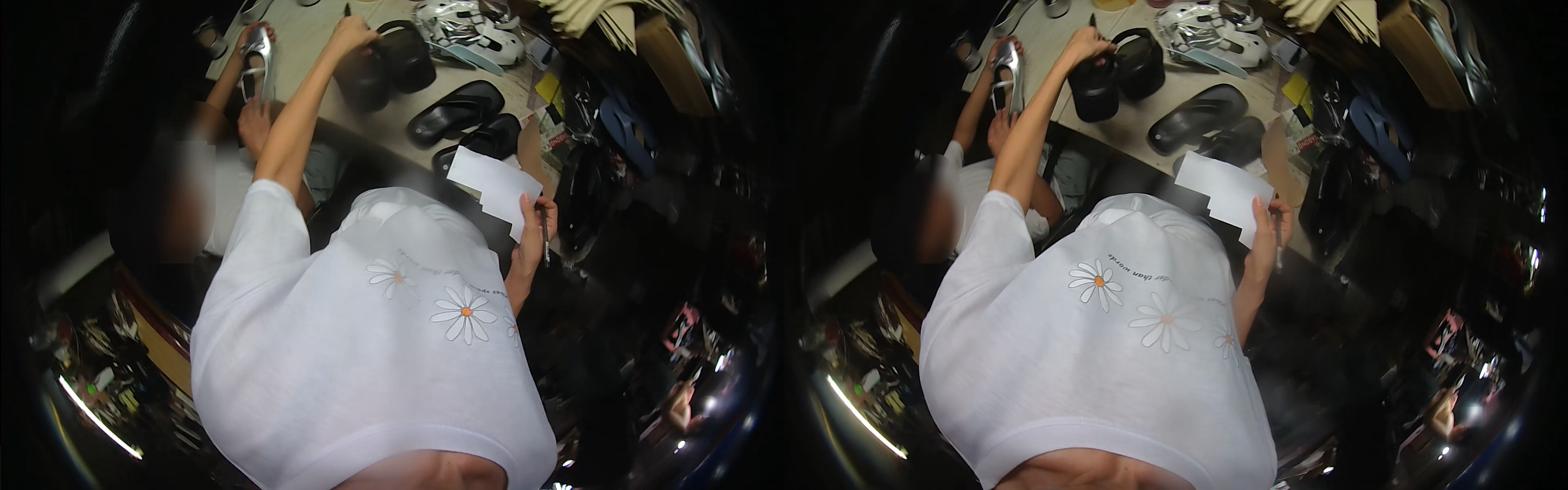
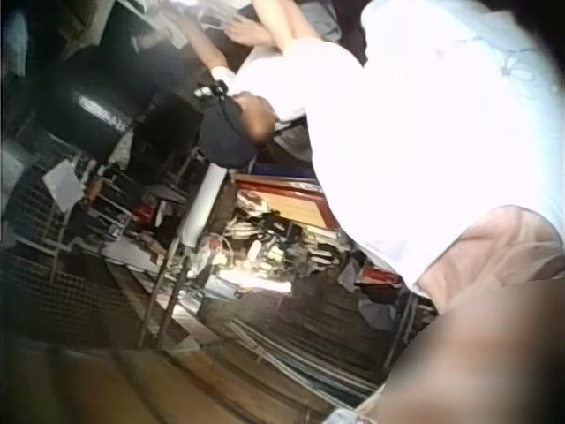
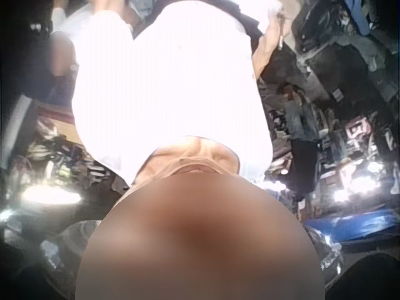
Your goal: The person marks a white sheet with a pencil and ruler, then cuts it with scissors. They fold the cut sheet, place a black material on top, and later handle a shoe sole while holding a small paper piece. The sequence ends with the person walking through a workshop area.
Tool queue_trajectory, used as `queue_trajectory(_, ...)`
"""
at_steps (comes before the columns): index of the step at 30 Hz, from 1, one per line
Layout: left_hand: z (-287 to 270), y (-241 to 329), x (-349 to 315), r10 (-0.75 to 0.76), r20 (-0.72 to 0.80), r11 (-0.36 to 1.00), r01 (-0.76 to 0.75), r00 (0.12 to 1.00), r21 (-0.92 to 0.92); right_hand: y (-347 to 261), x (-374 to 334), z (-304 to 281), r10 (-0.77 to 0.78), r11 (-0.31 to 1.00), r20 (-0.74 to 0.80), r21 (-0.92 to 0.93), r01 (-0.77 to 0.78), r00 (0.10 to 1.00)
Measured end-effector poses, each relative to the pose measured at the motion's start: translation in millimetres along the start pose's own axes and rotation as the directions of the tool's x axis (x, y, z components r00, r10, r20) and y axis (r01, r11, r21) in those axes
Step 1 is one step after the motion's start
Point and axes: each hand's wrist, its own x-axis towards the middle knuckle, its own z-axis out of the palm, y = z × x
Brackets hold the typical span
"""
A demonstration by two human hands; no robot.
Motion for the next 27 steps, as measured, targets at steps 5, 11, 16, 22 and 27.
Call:
queue_trajectory(5,-29.3,10.6,-22.1,0.163,-0.023,0.975,-0.165,0.986,-0.150,-7.6,-3.6,4.3,0.038,0.999,0.083,-0.021,-0.036,0.996)
queue_trajectory(11,-28.7,15.7,-25.5,0.188,-0.068,0.978,-0.194,0.980,-0.079,-6.8,-8.9,-1.3,0.033,0.999,0.071,-0.019,-0.031,0.997)
queue_trajectory(16,16.1,14.9,-3.3,0.296,-0.354,0.936,-0.196,0.887,0.292,-2.4,9.1,-2.4,0.011,1.000,0.049,-0.003,-0.011,0.999)
queue_trajectory(22,70.8,-1.3,-7.9,0.376,-0.476,0.924,-0.284,0.795,0.256,4.5,28.3,-9.2,-0.008,1.000,0.016,-0.007,0.008,1.000)
queue_trajectory(27,106.4,-20.2,-12.7,0.244,-0.454,0.969,-0.194,0.857,0.156,9.5,35.6,-11.6,-0.010,1.000,0.009,-0.019,0.010,1.000)
